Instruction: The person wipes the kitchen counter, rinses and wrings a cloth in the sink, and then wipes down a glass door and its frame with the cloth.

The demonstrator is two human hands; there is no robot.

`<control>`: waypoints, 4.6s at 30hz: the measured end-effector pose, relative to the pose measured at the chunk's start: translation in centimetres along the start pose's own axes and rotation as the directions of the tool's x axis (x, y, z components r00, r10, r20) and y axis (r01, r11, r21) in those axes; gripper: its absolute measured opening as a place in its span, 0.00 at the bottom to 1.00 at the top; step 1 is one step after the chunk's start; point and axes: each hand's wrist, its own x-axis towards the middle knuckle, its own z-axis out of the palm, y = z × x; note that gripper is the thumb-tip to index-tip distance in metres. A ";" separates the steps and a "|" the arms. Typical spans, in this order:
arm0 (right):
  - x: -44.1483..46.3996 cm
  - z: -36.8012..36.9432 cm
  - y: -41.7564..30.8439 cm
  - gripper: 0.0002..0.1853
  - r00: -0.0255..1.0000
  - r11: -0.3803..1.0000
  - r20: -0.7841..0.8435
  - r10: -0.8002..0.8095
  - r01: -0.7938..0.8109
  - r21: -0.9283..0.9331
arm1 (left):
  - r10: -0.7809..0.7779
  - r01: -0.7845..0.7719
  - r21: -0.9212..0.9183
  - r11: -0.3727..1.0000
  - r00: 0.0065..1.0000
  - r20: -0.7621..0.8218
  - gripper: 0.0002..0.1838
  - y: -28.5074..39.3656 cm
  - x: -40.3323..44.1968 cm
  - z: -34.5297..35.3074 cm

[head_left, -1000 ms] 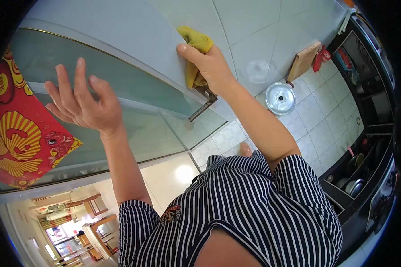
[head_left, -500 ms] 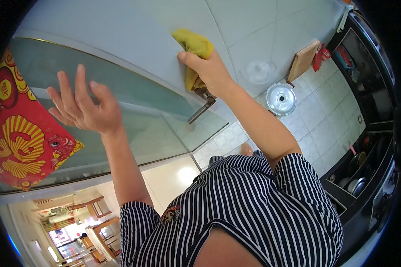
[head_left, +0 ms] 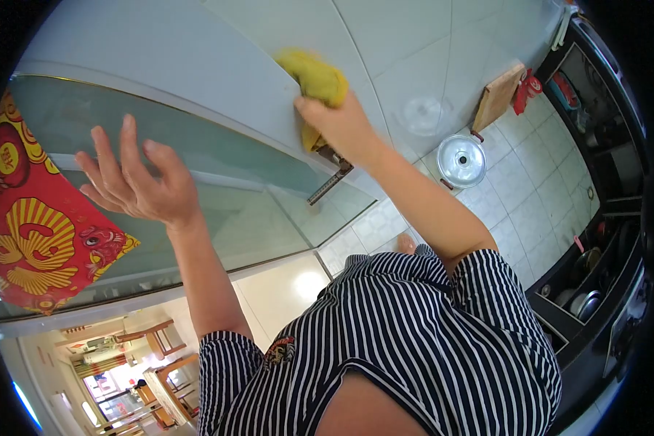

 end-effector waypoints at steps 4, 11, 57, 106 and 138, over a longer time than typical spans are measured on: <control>-2.1 0.5 3.6 0.25 0.746 0.460 0.133 -0.653 0.529 -0.713 | 0.007 -0.007 0.013 1.000 1.000 0.004 0.17 0.0 0.0 -0.2; 4.1 5.1 -4.8 0.22 0.340 -0.169 0.499 -0.797 0.668 -0.725 | -0.016 0.016 0.011 1.000 0.998 0.056 0.17 0.2 0.1 -0.5; 5.9 11.2 -15.9 0.24 0.211 -0.379 0.672 -0.710 0.690 -0.617 | -0.105 0.112 -0.099 0.989 0.991 0.079 0.20 0.8 1.2 -2.2; 2.8 5.1 -8.1 0.21 0.368 -0.237 0.689 -0.624 0.751 -0.616 | -0.106 0.105 -0.119 0.987 0.994 -0.001 0.21 0.7 1.2 -1.5; 10.2 17.4 -27.3 0.27 0.075 -0.607 0.811 -0.580 0.624 -0.491 | -0.075 0.093 -0.160 0.983 0.991 0.113 0.19 1.8 0.8 -2.0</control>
